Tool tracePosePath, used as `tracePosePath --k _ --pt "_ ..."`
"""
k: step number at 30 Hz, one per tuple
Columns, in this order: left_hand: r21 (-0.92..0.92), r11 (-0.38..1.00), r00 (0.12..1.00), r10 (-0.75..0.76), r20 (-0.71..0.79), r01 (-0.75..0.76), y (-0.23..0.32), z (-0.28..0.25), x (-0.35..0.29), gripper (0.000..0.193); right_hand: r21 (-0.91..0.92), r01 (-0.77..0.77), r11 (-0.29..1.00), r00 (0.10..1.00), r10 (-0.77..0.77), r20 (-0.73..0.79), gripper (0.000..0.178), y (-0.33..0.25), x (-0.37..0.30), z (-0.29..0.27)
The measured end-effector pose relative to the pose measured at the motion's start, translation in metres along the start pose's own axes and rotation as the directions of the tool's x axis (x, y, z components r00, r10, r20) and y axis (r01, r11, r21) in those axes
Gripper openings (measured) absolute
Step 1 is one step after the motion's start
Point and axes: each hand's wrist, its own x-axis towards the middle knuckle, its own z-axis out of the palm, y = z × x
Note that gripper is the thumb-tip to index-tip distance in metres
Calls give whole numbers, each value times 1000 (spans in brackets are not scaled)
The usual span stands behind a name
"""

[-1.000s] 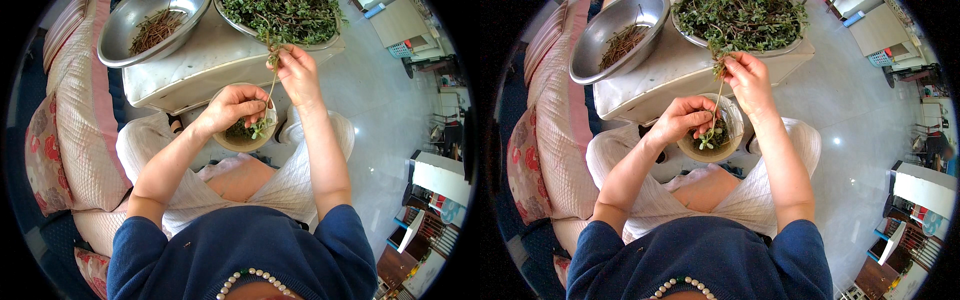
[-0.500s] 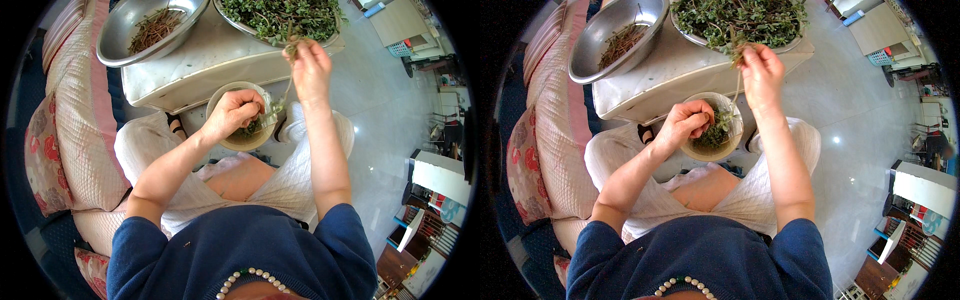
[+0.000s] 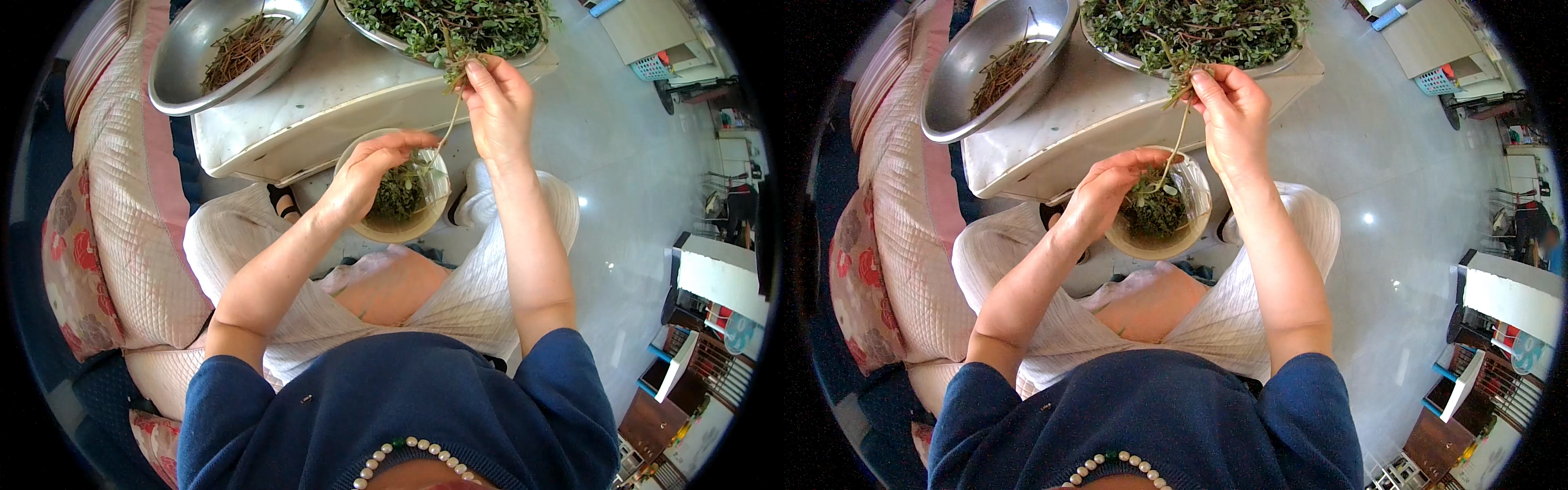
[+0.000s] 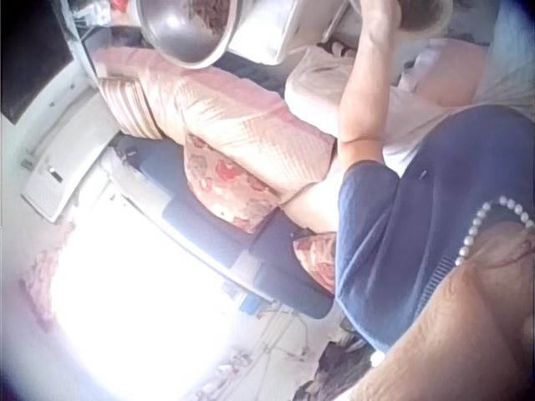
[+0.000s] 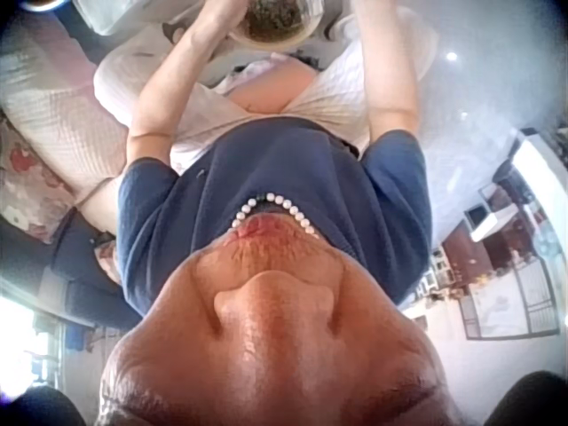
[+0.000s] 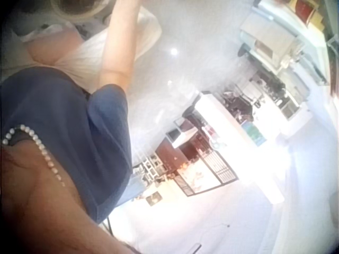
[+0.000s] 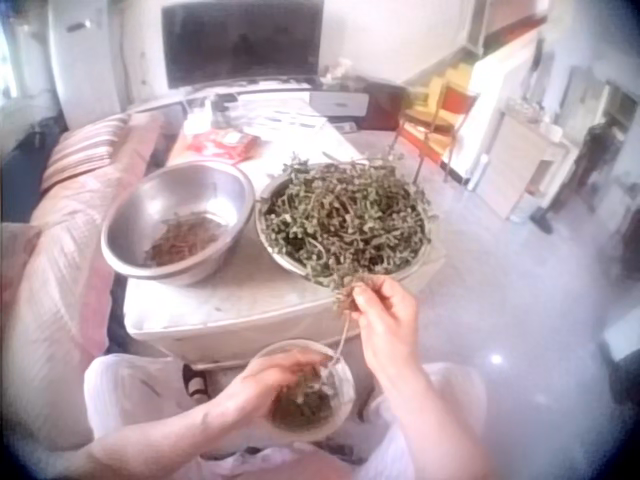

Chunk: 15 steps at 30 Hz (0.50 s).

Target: The person sits cross-legged on the floor and strips leaves from green herb stems by hand. They place the separated leaves into a small bowl held between their legs and discard the bare stems into a larger metal bowl on the table.

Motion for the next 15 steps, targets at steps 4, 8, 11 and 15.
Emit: tracePosePath --k 4,8,11,15 --pt "25 998 997 -54 55 53 5 9 -5 30 -16 -6 1000 1000 5 -19 7 2 0 2" --pt "45 994 994 -101 28 100 2 7 -7 21 -50 -2 999 999 0 -42 8 1 0 4" --pt "-24 988 987 -154 -35 153 -1 3 -8 16 -83 27 996 998 -32 -50 8 1 1 4" --pt "-134 966 967 -234 -101 220 -4 -1 -6 12 -154 89 984 994 -98 -53 9 2 0 4"
